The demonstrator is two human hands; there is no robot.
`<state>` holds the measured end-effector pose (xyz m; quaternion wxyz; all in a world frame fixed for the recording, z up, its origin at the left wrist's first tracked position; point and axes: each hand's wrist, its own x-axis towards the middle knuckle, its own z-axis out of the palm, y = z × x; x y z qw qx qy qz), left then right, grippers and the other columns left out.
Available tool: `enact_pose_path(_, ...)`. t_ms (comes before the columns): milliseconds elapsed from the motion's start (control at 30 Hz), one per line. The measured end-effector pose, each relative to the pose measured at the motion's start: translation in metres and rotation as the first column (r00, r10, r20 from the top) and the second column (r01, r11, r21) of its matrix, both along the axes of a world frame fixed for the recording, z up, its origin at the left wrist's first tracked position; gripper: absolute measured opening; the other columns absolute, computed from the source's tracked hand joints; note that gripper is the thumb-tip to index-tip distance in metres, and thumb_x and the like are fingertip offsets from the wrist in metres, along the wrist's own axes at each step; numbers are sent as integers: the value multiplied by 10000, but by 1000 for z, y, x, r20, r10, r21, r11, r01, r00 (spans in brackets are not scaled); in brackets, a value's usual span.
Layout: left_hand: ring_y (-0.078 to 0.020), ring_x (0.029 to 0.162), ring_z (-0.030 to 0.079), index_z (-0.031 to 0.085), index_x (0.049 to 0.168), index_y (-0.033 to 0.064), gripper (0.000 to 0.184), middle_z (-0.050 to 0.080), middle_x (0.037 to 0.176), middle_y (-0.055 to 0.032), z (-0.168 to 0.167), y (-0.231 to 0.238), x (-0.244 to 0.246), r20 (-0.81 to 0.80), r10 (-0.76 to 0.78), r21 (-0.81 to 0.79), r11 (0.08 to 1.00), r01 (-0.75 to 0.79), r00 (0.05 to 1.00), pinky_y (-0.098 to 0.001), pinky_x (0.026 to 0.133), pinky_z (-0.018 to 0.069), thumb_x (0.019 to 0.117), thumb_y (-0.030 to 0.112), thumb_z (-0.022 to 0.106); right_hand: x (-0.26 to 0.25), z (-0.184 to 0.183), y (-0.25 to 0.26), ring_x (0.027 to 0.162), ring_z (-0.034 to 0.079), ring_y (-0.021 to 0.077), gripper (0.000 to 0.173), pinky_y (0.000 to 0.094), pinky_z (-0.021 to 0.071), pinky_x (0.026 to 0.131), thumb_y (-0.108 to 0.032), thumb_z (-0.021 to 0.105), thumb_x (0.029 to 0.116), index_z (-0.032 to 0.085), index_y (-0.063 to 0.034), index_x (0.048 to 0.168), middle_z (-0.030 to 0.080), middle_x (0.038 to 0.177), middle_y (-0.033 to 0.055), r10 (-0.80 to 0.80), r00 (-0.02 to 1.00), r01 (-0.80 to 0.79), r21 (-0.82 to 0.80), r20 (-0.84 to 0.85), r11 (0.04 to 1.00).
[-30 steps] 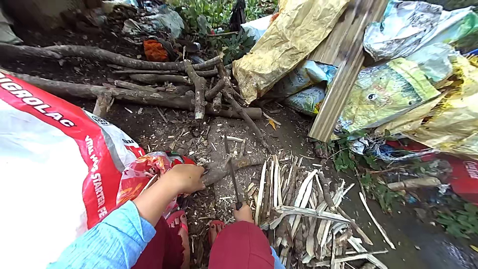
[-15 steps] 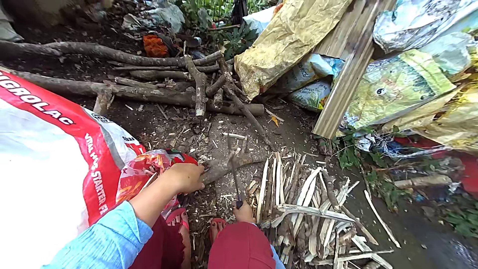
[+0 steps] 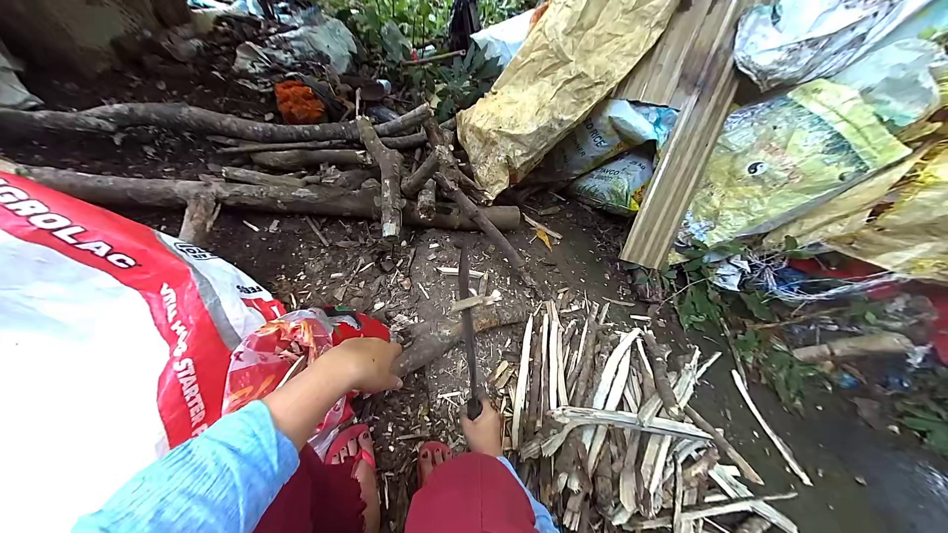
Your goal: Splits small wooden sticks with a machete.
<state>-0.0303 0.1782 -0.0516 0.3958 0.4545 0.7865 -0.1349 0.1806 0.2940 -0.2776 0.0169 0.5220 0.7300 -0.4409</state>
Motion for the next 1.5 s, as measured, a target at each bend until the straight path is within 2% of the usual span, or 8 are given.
enact_pose_path(167, -480, 1366, 502, 401, 1528, -31, 759, 523, 1443, -325, -48, 59, -15, 59, 166, 149, 974, -173, 984, -671, 1112, 385, 984, 410, 694, -1, -37, 0, 1208, 654, 382, 510, 564, 497, 1047, -237, 709, 955, 571, 24, 1370, 680, 1254, 251, 132, 967, -96, -167, 218, 981)
enact_pose_path(300, -454, 1431, 438, 243, 1609, 12, 942, 380, 1568, -316, -120, 86, -2, 310, 550, 323, 706, -630, 775, -595, 1159, 391, 920, 369, 776, -4, -39, -1, 1192, 665, 383, 534, 558, 505, 1038, -229, 713, 948, 552, 26, 1388, 685, 1244, 253, 134, 964, -92, -183, 230, 979)
enact_pose_path(400, -417, 1389, 502, 368, 1536, -27, 728, 503, 1477, -302, -172, 94, 3, 451, 723, 273, 447, -852, 524, -557, 1148, 410, 1001, 361, 674, -2, -37, 2, 1186, 666, 377, 534, 557, 504, 1035, -232, 721, 942, 561, 22, 1384, 691, 1233, 246, 141, 962, -99, -185, 232, 978)
enact_pose_path(600, -385, 1301, 584, 591, 1357, -17, 449, 600, 1368, -274, -209, 106, -50, 363, 854, 243, 299, -923, 373, -561, 1080, 463, 1059, 316, 553, 8, -52, 4, 1135, 668, 412, 521, 575, 501, 1009, -189, 747, 924, 578, 55, 1352, 688, 1182, 283, 98, 977, -57, -211, 190, 976)
enact_pose_path(1000, -425, 1356, 536, 389, 1513, -25, 561, 495, 1477, -299, -272, 139, -134, 166, 869, 299, 407, -863, 467, -561, 1095, 469, 995, 73, 582, 6, -49, 9, 1081, 674, 405, 514, 567, 502, 986, -184, 743, 921, 584, 86, 1329, 690, 1130, 290, 96, 981, -42, -299, 169, 953)
enact_pose_path(1133, -449, 1363, 520, 446, 1478, -41, 532, 477, 1498, -299, -289, 142, -137, 95, 860, 263, 464, -846, 501, -588, 1083, 470, 988, 102, 599, 7, -51, 12, 990, 682, 384, 485, 555, 524, 929, -154, 747, 904, 592, 86, 1296, 692, 1057, 274, 79, 985, -27, -310, 156, 950)
enact_pose_path(1433, -434, 1312, 573, 303, 1548, -1, 671, 545, 1425, -298, -260, 130, -137, 211, 815, 281, 478, -832, 539, -587, 1075, 472, 967, 90, 628, 9, -54, 9, 850, 665, 314, 397, 511, 538, 832, -96, 756, 873, 625, 73, 1208, 678, 942, 219, 16, 996, 12, -323, 82, 946)
enact_pose_path(1500, -425, 1305, 573, 404, 1511, -7, 551, 567, 1400, -293, -240, 129, -128, 334, 772, 378, 416, -827, 541, -585, 1096, 447, 1007, 108, 595, 17, -55, 11, 686, 657, 243, 337, 442, 570, 701, -55, 763, 840, 636, 69, 1126, 670, 816, 164, -66, 998, 60, -340, -7, 939)
